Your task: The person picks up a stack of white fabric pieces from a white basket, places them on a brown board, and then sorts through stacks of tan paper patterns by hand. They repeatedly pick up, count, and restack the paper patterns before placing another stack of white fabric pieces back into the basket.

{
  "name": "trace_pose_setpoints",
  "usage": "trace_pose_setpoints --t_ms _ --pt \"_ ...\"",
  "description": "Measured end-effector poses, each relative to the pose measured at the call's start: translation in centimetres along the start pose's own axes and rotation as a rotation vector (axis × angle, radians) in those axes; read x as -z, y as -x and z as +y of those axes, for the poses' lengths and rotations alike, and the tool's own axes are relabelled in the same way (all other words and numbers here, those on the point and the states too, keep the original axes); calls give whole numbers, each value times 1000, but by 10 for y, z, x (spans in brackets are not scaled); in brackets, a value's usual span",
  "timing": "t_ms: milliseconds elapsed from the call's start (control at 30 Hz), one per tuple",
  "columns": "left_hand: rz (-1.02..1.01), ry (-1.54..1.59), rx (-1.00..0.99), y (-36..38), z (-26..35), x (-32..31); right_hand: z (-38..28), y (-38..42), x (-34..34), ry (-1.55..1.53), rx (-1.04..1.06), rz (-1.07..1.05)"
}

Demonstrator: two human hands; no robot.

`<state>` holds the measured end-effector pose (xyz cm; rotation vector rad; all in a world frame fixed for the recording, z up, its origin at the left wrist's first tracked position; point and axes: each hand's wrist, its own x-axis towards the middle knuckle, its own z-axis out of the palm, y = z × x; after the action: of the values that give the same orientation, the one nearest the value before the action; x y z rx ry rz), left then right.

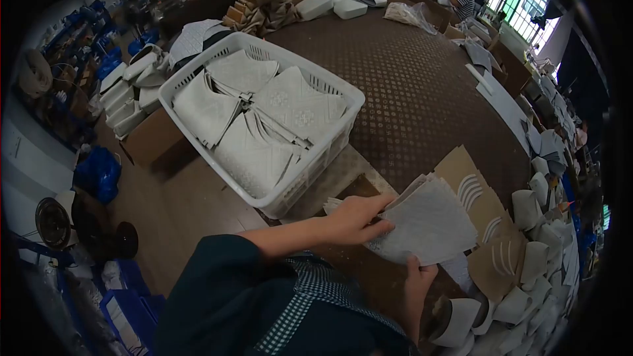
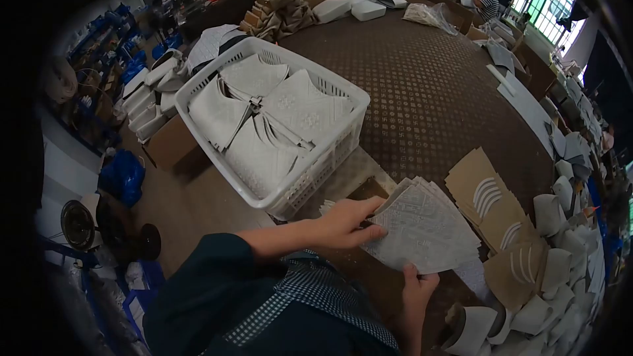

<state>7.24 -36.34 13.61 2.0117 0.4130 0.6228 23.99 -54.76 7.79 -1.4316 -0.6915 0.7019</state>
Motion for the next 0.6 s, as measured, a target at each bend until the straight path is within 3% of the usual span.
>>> trace_pose_setpoints --t_ms 233,433,500,567,600 --pt "-19 -241 50 12 34 89 -23 -4 -42 -45 -73 -398" --pt "-305 -435 220 -8 33 197 -28 -13 -138 -386 -198 -855" --pt "-373 -597 220 -15 33 226 -13 -24 -172 -337 -193 -1026" --pt "-415 -666 250 -27 43 251 -31 -33 -203 -97 -275 -1140" --pt "-443 -703 229 -35 43 266 -28 -38 -221 -106 -215 -1152"
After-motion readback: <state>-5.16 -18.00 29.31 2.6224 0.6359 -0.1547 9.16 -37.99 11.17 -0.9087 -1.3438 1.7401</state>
